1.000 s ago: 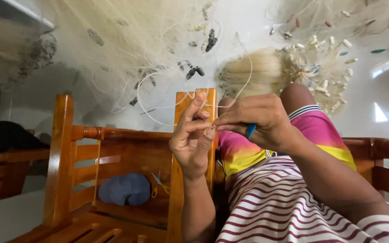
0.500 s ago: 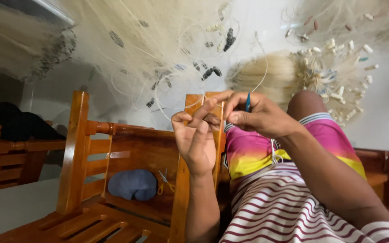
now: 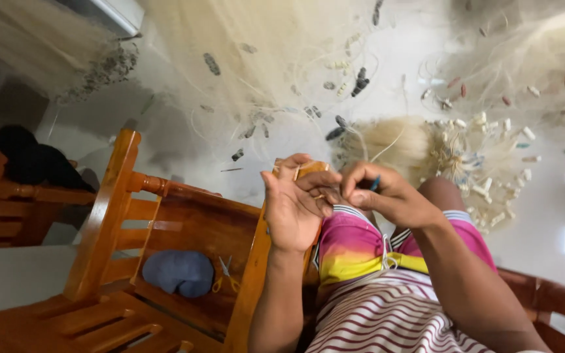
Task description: Repairing a fishing net using a netting needle and scissors
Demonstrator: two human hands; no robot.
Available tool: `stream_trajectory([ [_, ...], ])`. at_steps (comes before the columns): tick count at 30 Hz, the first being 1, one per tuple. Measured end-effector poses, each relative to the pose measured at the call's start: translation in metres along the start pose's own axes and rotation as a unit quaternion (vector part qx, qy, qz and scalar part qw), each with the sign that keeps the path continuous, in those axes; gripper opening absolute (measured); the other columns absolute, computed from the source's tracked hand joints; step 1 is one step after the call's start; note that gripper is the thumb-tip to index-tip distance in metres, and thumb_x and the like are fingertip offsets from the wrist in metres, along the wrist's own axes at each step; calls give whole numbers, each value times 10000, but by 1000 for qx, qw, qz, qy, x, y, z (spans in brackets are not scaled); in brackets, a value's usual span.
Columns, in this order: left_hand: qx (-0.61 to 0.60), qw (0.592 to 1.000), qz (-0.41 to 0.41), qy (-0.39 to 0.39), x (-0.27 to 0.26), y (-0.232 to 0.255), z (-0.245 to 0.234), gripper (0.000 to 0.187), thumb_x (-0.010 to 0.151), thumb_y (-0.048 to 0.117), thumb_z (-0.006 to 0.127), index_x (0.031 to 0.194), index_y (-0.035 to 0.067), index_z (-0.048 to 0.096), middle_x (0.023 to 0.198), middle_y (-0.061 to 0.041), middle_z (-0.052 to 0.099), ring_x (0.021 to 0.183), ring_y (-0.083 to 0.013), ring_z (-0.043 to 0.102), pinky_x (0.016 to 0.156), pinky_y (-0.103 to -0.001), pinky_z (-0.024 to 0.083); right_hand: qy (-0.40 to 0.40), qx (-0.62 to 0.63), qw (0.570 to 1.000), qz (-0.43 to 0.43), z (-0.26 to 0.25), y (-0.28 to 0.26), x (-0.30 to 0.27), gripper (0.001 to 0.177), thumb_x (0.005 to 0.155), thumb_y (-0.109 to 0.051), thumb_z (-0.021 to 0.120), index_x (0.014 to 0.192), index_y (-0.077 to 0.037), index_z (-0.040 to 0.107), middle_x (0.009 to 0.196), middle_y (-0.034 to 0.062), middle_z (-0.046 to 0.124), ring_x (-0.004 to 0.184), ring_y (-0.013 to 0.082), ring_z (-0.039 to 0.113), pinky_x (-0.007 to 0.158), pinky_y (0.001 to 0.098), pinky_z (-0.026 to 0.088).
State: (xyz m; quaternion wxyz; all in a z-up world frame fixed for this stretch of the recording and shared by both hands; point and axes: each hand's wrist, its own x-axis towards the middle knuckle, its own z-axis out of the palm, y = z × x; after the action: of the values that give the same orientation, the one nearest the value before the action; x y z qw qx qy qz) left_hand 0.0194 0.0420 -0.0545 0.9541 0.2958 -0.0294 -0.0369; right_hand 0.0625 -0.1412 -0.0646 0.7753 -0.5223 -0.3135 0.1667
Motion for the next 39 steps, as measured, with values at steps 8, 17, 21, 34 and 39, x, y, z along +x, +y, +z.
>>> stream_trajectory([
  [8, 168, 975, 78, 123, 11, -8, 29, 227, 957, 215, 529, 1094, 35, 523, 803, -253, 676, 542, -264, 683, 369, -215, 513, -28, -88, 991, -92, -6, -18, 2, 134, 868, -101, 636, 866, 33, 641, 754, 113, 612, 666, 171, 590, 617, 312, 512],
  [17, 242, 925, 215, 198, -24, -11, 23, 184, 886, 66, 608, 1011, -70, 606, 880, -255, 645, 718, -313, 693, 509, -282, 571, -36, -48, 991, -121, -9, -7, 0, 119, 842, -58, 634, 845, 61, 637, 727, 128, 590, 623, 203, 555, 583, 305, 488],
  [21, 166, 951, 191, 176, -25, -6, 20, 117, 884, 26, 591, 989, -25, 590, 870, -213, 607, 727, -302, 666, 508, -280, 538, -34, -38, 992, -118, -5, -10, 4, 136, 862, -103, 640, 832, 29, 647, 712, 106, 576, 615, 168, 539, 590, 301, 478],
  [34, 84, 991, 90, 57, -15, 14, 24, 183, 893, 239, 545, 844, 63, 529, 855, -119, 518, 862, -257, 572, 570, -287, 496, -29, 13, 995, -97, -3, -7, 15, 86, 802, -92, 685, 792, -7, 685, 690, 118, 608, 569, 186, 543, 554, 319, 478],
  [39, 183, 971, 130, 85, -27, 12, 16, 175, 896, 201, 549, 847, 33, 540, 846, -141, 509, 846, -260, 546, 555, -283, 472, -35, 20, 996, -83, -5, -4, 15, 84, 805, -95, 678, 783, -14, 691, 679, 108, 609, 551, 173, 529, 534, 303, 468],
])
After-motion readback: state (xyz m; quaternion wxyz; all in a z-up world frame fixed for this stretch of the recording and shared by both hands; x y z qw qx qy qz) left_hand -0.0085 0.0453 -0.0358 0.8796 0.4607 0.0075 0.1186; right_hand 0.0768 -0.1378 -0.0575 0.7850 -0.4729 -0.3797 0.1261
